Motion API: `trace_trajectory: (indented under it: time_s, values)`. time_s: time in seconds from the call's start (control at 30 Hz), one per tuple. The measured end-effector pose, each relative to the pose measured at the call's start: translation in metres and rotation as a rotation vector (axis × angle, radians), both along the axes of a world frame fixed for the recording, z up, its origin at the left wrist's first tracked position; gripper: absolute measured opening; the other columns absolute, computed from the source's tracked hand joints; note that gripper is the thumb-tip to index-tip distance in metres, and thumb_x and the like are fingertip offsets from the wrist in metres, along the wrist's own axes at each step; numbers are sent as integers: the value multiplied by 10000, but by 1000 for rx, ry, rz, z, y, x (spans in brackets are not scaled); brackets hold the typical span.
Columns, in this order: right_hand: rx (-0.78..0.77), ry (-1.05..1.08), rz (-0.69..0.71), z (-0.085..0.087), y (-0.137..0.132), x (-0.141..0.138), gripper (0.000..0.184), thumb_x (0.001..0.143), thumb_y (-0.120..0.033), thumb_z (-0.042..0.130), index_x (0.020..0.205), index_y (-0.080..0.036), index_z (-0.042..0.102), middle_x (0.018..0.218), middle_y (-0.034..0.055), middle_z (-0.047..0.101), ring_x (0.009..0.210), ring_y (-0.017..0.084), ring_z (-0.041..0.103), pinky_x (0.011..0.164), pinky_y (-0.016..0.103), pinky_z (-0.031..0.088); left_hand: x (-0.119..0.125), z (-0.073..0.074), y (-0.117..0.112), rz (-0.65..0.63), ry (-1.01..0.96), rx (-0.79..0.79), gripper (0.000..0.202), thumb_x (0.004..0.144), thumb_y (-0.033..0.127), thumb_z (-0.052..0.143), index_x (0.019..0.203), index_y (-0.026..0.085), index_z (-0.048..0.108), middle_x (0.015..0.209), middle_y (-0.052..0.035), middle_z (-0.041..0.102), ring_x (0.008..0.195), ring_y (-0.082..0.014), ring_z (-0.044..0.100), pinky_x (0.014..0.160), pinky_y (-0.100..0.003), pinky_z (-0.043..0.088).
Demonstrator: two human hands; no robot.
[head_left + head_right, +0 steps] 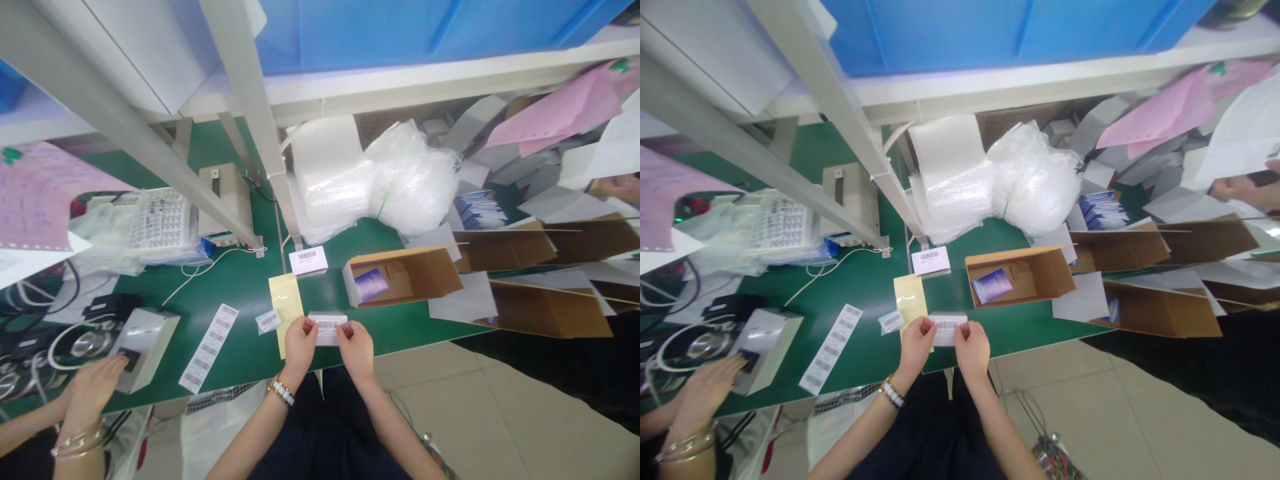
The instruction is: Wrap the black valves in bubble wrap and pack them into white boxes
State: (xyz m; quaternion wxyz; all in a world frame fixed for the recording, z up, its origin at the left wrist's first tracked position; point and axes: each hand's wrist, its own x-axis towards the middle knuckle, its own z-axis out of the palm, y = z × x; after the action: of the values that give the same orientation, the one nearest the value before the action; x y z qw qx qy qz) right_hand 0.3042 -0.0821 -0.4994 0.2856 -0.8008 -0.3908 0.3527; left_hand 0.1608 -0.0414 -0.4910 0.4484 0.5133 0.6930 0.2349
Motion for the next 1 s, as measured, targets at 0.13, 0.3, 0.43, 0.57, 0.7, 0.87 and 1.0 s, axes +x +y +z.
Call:
trace_trajectory:
  time_s: [0.13,0.3,0.43,0.57,0.7,0.87,1.0]
  values:
    - [-8,-19,6,-1,0,-2,221,869,-367,554,701,-228,585,734,50,643,692,232,596,690,337,411,1,-2,0,-13,24,-6,116,805,248,611,702,197,614,645,-10,624,622,-191,581,629,-297,401]
    - [1,-32,3,0,-4,0,212,862,-409,549,766,-223,583,765,32,625,709,223,599,696,328,424,-1,-7,-2,10,34,6,72,812,230,609,764,206,561,646,26,586,617,-171,573,619,-279,401]
    - [-11,-78,-109,-5,-3,1,445,778,-547,656,1028,-196,544,946,80,609,849,271,605,723,356,460,-1,-18,-6,56,53,24,289,770,343,723,815,235,459,620,90,465,572,-151,508,567,-261,380]
    - [-17,-5,-74,-16,1,5,481,737,-636,660,936,-211,553,925,90,637,871,280,616,748,366,486,-13,-27,-9,1,49,42,286,846,426,641,739,241,450,594,79,436,558,-153,492,543,-264,397]
    - [-12,89,-27,-17,-9,27,407,868,-596,447,823,-220,596,781,61,668,739,237,629,746,363,491,-62,-28,-3,17,168,114,172,918,355,508,837,216,571,840,-33,604,796,-216,600,761,-351,509]
    - [-36,95,-119,-11,-45,51,425,820,-602,484,841,-204,631,755,74,693,694,259,650,708,394,512,-131,-39,18,23,346,116,403,727,229,674,1126,174,646,1159,-132,627,1129,-326,581,1012,-465,466]
    - [-38,74,-223,-9,-82,46,423,757,-623,527,729,-217,642,663,60,674,650,259,638,670,388,509,-158,-39,38,-42,368,18,180,721,287,628,853,178,682,726,-50,664,720,-269,632,737,-384,526]
